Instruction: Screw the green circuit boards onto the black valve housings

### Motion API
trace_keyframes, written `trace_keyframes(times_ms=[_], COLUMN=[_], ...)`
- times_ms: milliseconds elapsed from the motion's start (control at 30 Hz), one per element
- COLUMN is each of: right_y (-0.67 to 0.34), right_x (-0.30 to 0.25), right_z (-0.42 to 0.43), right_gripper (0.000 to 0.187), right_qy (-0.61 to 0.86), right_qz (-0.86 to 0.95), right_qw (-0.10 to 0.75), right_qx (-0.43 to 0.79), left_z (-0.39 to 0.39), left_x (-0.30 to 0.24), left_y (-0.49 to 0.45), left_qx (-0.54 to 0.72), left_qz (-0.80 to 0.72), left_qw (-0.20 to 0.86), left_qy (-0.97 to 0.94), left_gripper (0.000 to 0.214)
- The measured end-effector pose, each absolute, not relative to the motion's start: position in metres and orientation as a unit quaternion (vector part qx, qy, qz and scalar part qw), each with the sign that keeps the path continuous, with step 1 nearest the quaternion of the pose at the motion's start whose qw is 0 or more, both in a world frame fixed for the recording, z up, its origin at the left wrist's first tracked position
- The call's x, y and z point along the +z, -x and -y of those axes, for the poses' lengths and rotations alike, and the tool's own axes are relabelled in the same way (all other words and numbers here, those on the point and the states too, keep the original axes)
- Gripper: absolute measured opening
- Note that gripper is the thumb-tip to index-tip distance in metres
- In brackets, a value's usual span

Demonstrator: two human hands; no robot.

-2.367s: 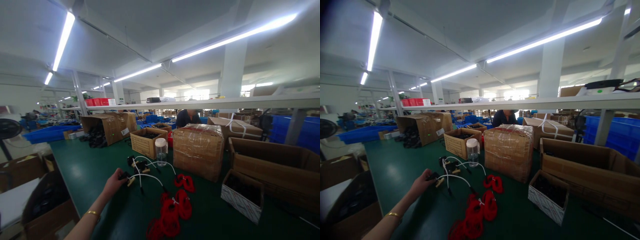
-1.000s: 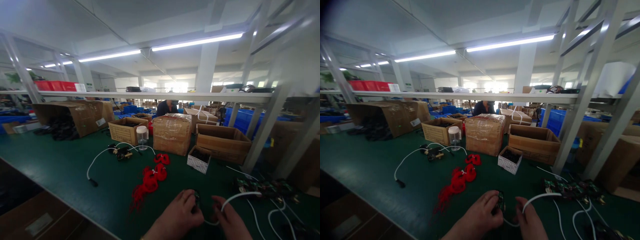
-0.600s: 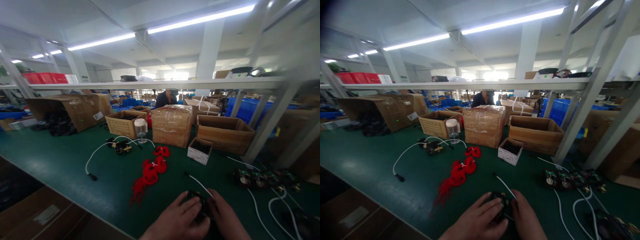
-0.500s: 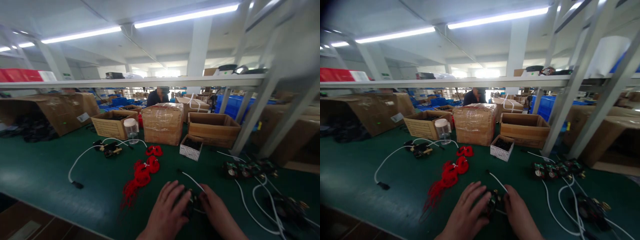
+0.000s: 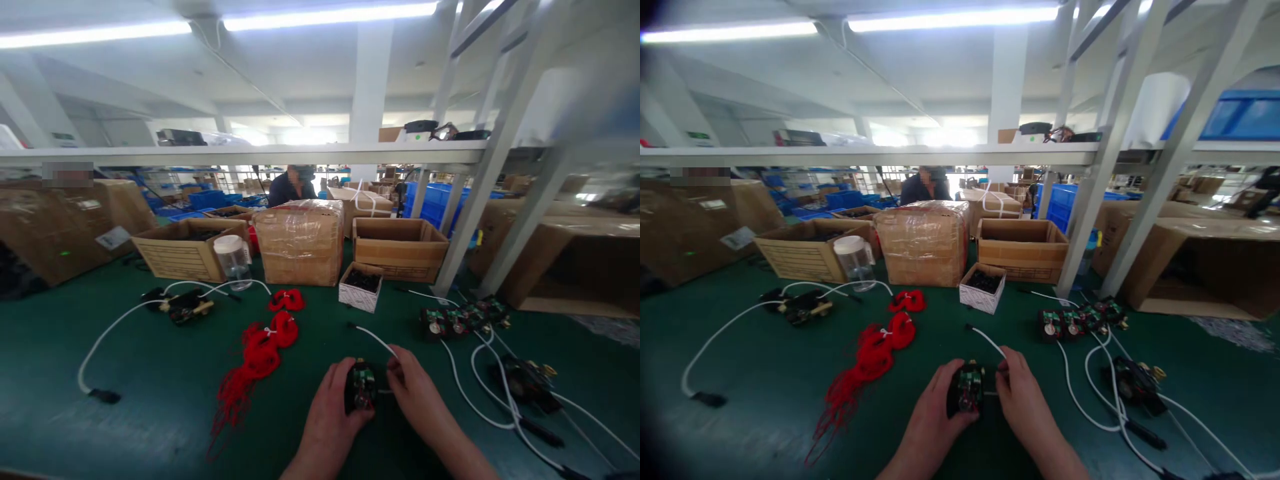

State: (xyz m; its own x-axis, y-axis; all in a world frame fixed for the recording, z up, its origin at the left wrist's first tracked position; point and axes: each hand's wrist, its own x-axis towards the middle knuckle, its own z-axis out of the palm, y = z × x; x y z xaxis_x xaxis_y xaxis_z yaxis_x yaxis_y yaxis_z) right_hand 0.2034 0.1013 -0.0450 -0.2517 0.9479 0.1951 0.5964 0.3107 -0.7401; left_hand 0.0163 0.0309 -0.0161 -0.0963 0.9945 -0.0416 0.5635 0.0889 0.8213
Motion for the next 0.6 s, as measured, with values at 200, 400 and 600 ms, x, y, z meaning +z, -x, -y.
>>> trace_keyframes(times_ms=[200,400,600], right_y=[-0.218,-0.227,-0.227], right_x=[-0.059,-0.074,-0.080], right_z=[-0.099,-0.101,-0.101], right_gripper=[0.056,0.064,0.065], right_qy=[0.558,0.599,0.609], right_qz=[0.729,0.722,0.722], right_qw=[0.321,0.287,0.279], right_qx=[0.232,0.196,0.174], left_z=[0.003,0.070,0.080], left_x=[-0.029,-0.050,-0.048], left_y=[0.029,0.132,0.155], left_qx=[0.359,0.343,0.296], left_qz=[-0.717,-0.826,-0.835], left_qw=[0.214,0.059,0.090], left_qy=[-0.558,-0.443,-0.455], left_gripper=[0.058,0.026,0.029])
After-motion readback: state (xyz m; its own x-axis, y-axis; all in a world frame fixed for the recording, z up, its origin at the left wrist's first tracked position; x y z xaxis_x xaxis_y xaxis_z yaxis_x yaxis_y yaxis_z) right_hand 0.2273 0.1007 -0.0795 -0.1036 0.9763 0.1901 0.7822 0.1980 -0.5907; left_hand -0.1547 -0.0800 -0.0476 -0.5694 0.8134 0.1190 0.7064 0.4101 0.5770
